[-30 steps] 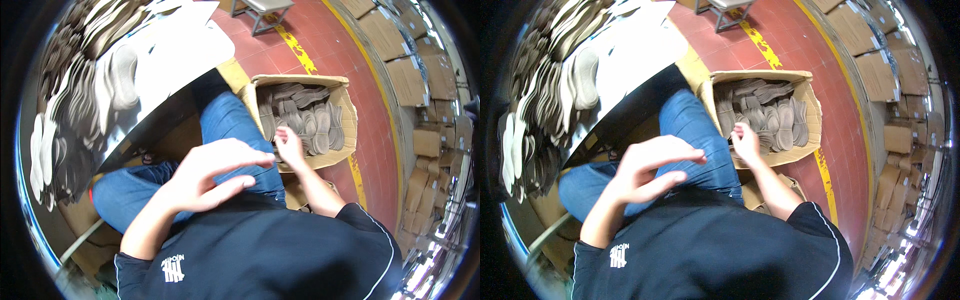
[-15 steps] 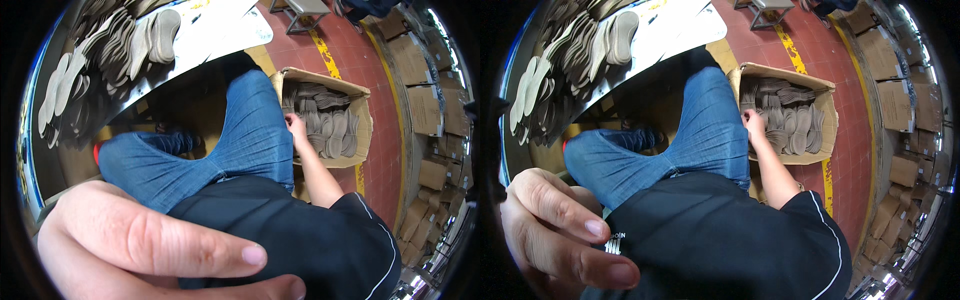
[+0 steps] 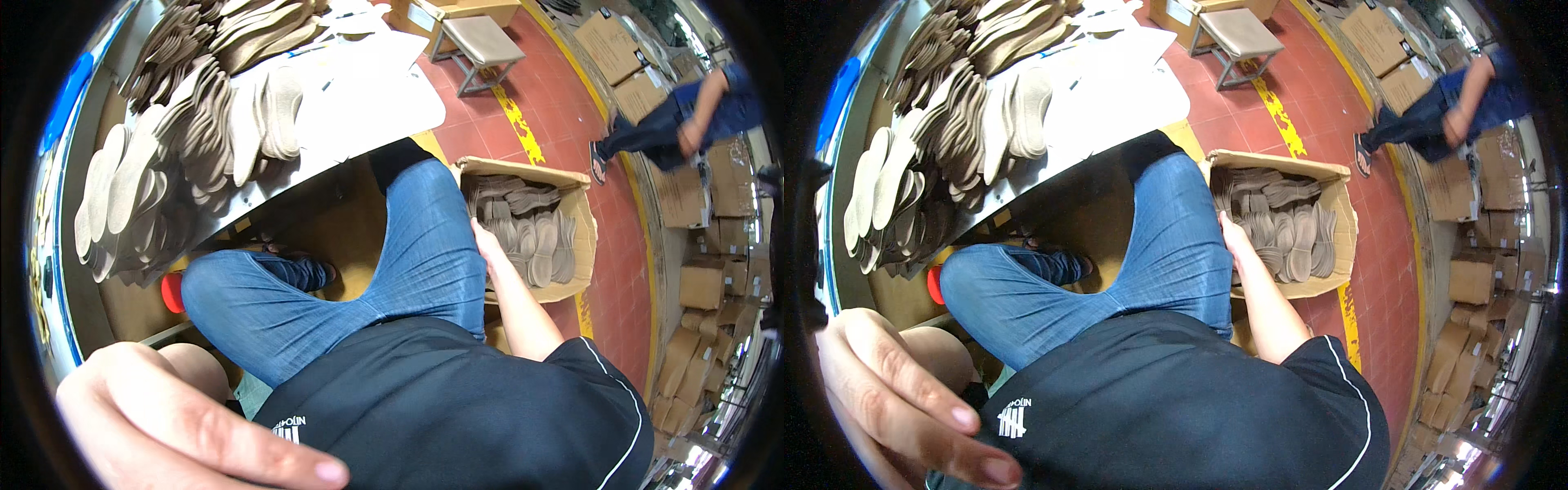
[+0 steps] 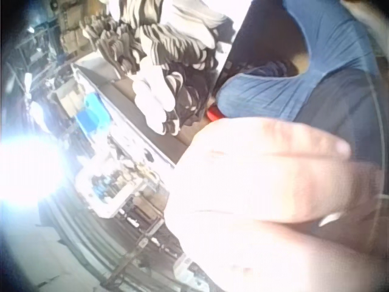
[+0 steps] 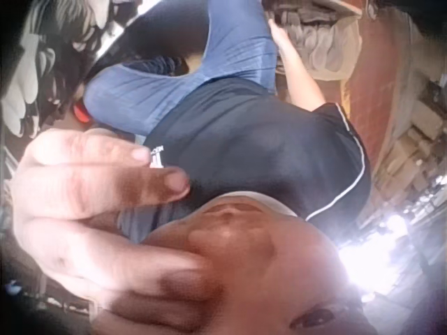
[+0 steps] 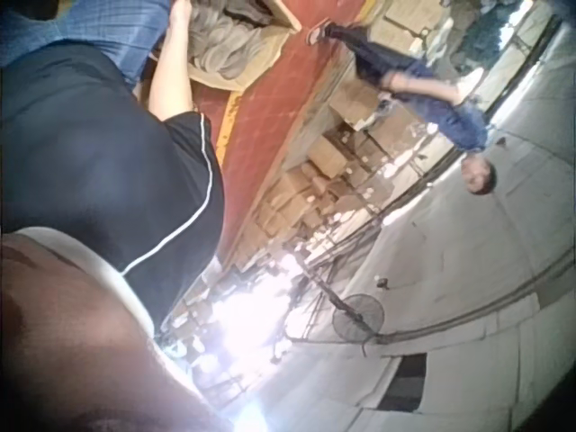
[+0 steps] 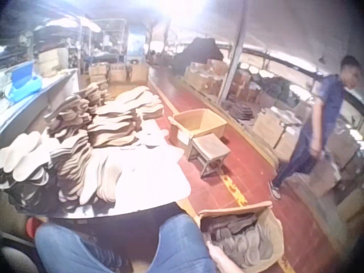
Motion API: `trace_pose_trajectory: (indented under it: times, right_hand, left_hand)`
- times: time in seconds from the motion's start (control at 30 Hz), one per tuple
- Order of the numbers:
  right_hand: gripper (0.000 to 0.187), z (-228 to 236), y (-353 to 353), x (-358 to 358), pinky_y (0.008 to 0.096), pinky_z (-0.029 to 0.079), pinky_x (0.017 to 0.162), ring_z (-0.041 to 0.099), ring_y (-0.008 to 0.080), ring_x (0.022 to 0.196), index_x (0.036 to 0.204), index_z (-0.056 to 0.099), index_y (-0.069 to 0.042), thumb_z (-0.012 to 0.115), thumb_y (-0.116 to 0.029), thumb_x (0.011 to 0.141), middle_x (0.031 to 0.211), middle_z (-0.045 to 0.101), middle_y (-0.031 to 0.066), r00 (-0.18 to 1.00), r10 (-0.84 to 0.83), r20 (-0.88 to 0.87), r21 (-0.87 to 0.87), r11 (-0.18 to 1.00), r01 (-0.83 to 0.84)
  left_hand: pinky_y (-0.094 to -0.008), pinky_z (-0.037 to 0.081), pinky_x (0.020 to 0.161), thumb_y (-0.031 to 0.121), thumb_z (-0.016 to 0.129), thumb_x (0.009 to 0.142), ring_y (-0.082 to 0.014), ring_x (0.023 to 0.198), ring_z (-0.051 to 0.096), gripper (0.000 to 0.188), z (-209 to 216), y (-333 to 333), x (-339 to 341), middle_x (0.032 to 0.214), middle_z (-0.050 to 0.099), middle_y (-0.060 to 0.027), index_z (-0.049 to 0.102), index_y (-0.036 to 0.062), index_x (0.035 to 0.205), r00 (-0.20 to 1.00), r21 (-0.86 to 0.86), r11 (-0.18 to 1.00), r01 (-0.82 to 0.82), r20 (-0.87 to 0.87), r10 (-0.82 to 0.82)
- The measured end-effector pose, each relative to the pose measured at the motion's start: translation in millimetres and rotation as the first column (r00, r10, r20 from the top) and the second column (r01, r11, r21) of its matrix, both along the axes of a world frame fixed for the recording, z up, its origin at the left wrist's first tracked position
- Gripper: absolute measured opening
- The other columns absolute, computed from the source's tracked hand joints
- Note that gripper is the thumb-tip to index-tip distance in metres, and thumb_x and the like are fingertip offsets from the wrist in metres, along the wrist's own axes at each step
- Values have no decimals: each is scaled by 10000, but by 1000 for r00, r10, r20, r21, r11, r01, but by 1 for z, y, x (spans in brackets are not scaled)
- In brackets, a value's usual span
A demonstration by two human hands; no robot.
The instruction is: The person sits on the floor and repeatedly picks up stacks of shoe insoles from a cardboard box, aligns them, and places them on a nearby table. The person handles the insoles by hand, organizing them into neat piles.
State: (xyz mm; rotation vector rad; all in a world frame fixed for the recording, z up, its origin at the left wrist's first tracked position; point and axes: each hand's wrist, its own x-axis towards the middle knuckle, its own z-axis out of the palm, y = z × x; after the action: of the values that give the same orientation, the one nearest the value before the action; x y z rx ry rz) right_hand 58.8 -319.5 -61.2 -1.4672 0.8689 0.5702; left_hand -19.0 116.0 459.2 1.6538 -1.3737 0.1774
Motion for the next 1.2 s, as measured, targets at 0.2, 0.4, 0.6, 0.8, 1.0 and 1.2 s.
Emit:
trace_pose_trajectory:
  times: [0.2, 0.4, 0.6, 0.8, 1.0, 1.2]
  right_hand:
    - [580, 46, 43, 43, 475, 640, 1023, 779, 267, 1130, 1373, 781, -65, 570, -572, 1187, 1302, 811, 112, 997, -73, 32, 342, 938, 58]
    - [441, 60, 59, 67, 483, 587, 1106, 742, 329, 1245, 1392, 725, -20, 653, -381, 1149, 1320, 793, 160, 955, 68, 289, -401, 914, 56]
    - [595, 157, 177, 111, 577, 383, 1286, 516, 453, 1520, 1504, 611, 18, 792, -317, 1047, 1578, 589, 290, 407, 726, 554, -832, 469, 297]
    - [485, 266, 306, 112, 512, 448, 1241, 623, 432, 1400, 1450, 673, 21, 781, -118, 998, 1468, 691, 258, -108, 724, 681, -711, 689, 137]
    - [419, 276, 376, 94, 531, 509, 1165, 690, 456, 1302, 1338, 736, -8, 828, -134, 949, 1340, 762, 231, -163, 640, 751, -657, 750, -80]
    - [523, 258, 375, 80, 512, 525, 1166, 679, 461, 1341, 1436, 670, 2, 837, -163, 968, 1418, 723, 260, -131, 708, 694, -718, 667, -199]
  left_hand:
    - [-443, 601, 984, 253, 760, 1032, -296, 1061, 796, 234, -12, 33, -6, 1231, 828, -16, 847, 207, 1244, 998, 13, 999, -37, 55, 36]
    - [-439, 595, 975, 285, 759, 1039, -289, 1060, 789, 228, 19, 93, -20, 1249, 821, 5, 847, 243, 1245, 982, -28, 982, -188, -28, 187]
    - [-435, 588, 966, 317, 758, 1047, -283, 1059, 782, 222, 3, 113, -25, 1266, 814, 27, 847, 280, 1246, 971, -2, 971, -238, 19, 238]
    - [-432, 581, 957, 349, 756, 1054, -276, 1058, 776, 216, 24, 122, -25, 1284, 808, 48, 847, 316, 1247, 953, -21, 953, -301, -37, 300]
    - [-390, 616, 915, 190, 733, 1046, -255, 1004, 797, 218, -4, 132, -37, 1184, 822, -59, 835, 148, 1234, 866, -275, 822, -499, -185, 464]
    - [-340, 648, 948, -5, 670, 1129, -191, 1030, 807, 270, -168, 111, 22, 1155, 850, -168, 768, -100, 1362, 369, -134, 458, -879, -800, 473]
